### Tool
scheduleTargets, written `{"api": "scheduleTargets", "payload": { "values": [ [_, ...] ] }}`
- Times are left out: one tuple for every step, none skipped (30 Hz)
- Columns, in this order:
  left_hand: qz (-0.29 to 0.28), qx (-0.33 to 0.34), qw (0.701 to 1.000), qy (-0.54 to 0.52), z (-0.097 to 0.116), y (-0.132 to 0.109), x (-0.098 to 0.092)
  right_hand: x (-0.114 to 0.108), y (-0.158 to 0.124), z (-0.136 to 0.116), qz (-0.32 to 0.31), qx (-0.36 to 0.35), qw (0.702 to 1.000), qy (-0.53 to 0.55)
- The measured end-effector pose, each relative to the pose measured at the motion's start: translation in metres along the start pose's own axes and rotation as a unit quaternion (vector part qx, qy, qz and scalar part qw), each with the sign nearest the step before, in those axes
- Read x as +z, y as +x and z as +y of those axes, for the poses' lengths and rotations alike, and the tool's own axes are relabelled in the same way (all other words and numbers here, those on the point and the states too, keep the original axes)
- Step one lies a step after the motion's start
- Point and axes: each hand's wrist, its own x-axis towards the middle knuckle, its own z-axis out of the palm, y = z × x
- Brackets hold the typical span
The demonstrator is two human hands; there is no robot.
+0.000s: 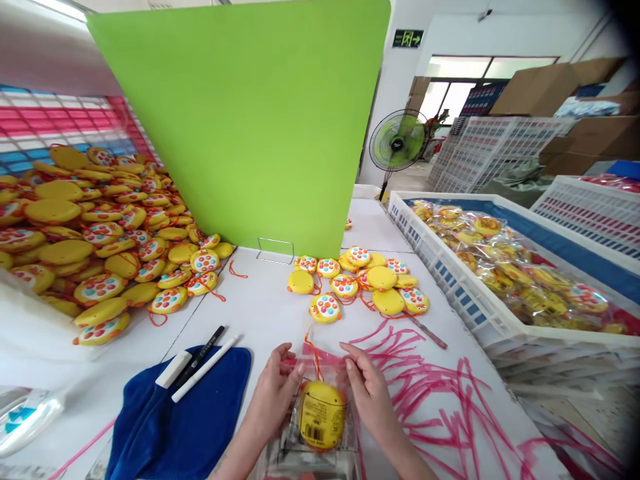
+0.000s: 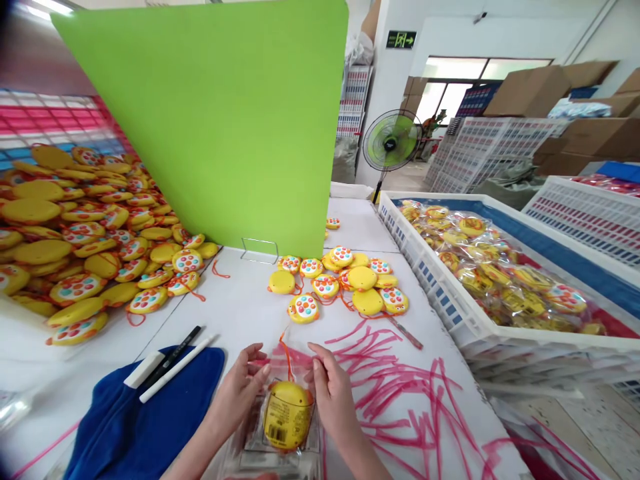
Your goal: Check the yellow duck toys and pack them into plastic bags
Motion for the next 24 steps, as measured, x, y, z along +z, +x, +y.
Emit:
{"api": "scheduleTargets", "payload": {
  "values": [
    [-0.026, -0.017, 0.999, -0.033, -0.003, 0.001, 0.001, 0.001, -0.001, -0.001, 0.002, -0.001, 1.0, 0.006],
    [-0.049, -0.023, 0.997, -0.059, -0.005, 0.001, 0.003, 0.001, -0.002, -0.001, 0.003, -0.002, 1.0, 0.008],
    [-0.064, -0.024, 0.995, -0.077, -0.007, 0.002, 0.006, 0.001, -0.002, -0.001, 0.002, -0.004, 1.0, 0.003],
    [-0.075, -0.024, 0.993, -0.089, -0.008, 0.002, 0.008, 0.0, -0.001, 0.0, 0.005, -0.012, 1.0, -0.011],
    [-0.08, -0.027, 0.992, -0.099, -0.009, 0.001, 0.01, -0.001, 0.001, 0.001, 0.011, -0.027, 0.999, -0.035],
    [-0.082, -0.032, 0.99, -0.107, -0.009, 0.001, 0.012, -0.003, 0.003, 0.001, 0.022, -0.052, 0.996, -0.068],
    [-0.083, -0.038, 0.989, -0.113, -0.008, 0.0, 0.013, -0.005, 0.005, 0.001, 0.036, -0.085, 0.99, -0.107],
    [-0.083, -0.041, 0.989, -0.119, -0.007, -0.001, 0.014, -0.007, 0.007, 0.001, 0.05, -0.125, 0.98, -0.148],
    [-0.085, -0.038, 0.988, -0.12, -0.004, -0.002, 0.014, -0.008, 0.009, -0.001, 0.058, -0.168, 0.967, -0.185],
    [-0.089, -0.032, 0.989, -0.116, -0.002, -0.003, 0.014, -0.008, 0.011, -0.004, 0.057, -0.21, 0.952, -0.214],
    [-0.093, -0.026, 0.989, -0.108, 0.002, -0.004, 0.013, -0.007, 0.012, -0.007, 0.048, -0.247, 0.939, -0.235],
    [-0.099, -0.018, 0.99, -0.099, 0.005, -0.005, 0.012, -0.005, 0.013, -0.011, 0.035, -0.277, 0.927, -0.249],
    [-0.104, -0.009, 0.991, -0.089, 0.009, -0.006, 0.012, -0.002, 0.013, -0.016, 0.022, -0.301, 0.918, -0.257],
    [-0.109, 0.004, 0.991, -0.078, 0.013, -0.007, 0.012, 0.002, 0.012, -0.021, 0.009, -0.318, 0.91, -0.265],
    [-0.112, 0.022, 0.991, -0.066, 0.017, -0.008, 0.012, 0.006, 0.012, -0.025, -0.001, -0.33, 0.903, -0.274],
    [-0.115, 0.044, 0.991, -0.052, 0.02, -0.008, 0.012, 0.01, 0.011, -0.029, -0.011, -0.34, 0.896, -0.286],
    [-0.116, 0.068, 0.99, -0.032, 0.023, -0.009, 0.013, 0.014, 0.011, -0.033, -0.02, -0.35, 0.887, -0.3],
    [-0.115, 0.088, 0.989, -0.009, 0.025, -0.009, 0.014, 0.017, 0.011, -0.036, -0.029, -0.361, 0.877, -0.317],
    [-0.112, 0.104, 0.988, 0.016, 0.027, -0.01, 0.014, 0.02, 0.011, -0.038, -0.035, -0.371, 0.866, -0.335],
    [-0.109, 0.115, 0.986, 0.043, 0.029, -0.01, 0.015, 0.022, 0.011, -0.04, -0.037, -0.379, 0.856, -0.35],
    [-0.106, 0.121, 0.985, 0.068, 0.03, -0.011, 0.015, 0.024, 0.012, -0.041, -0.036, -0.385, 0.849, -0.36],
    [-0.104, 0.124, 0.983, 0.089, 0.03, -0.012, 0.016, 0.026, 0.013, -0.041, -0.032, -0.386, 0.847, -0.364],
    [-0.105, 0.126, 0.981, 0.101, 0.031, -0.012, 0.016, 0.027, 0.015, -0.039, -0.026, -0.381, 0.852, -0.359],
    [-0.111, 0.127, 0.98, 0.106, 0.03, -0.012, 0.016, 0.027, 0.017, -0.036, -0.019, -0.367, 0.863, -0.346]
  ]
}}
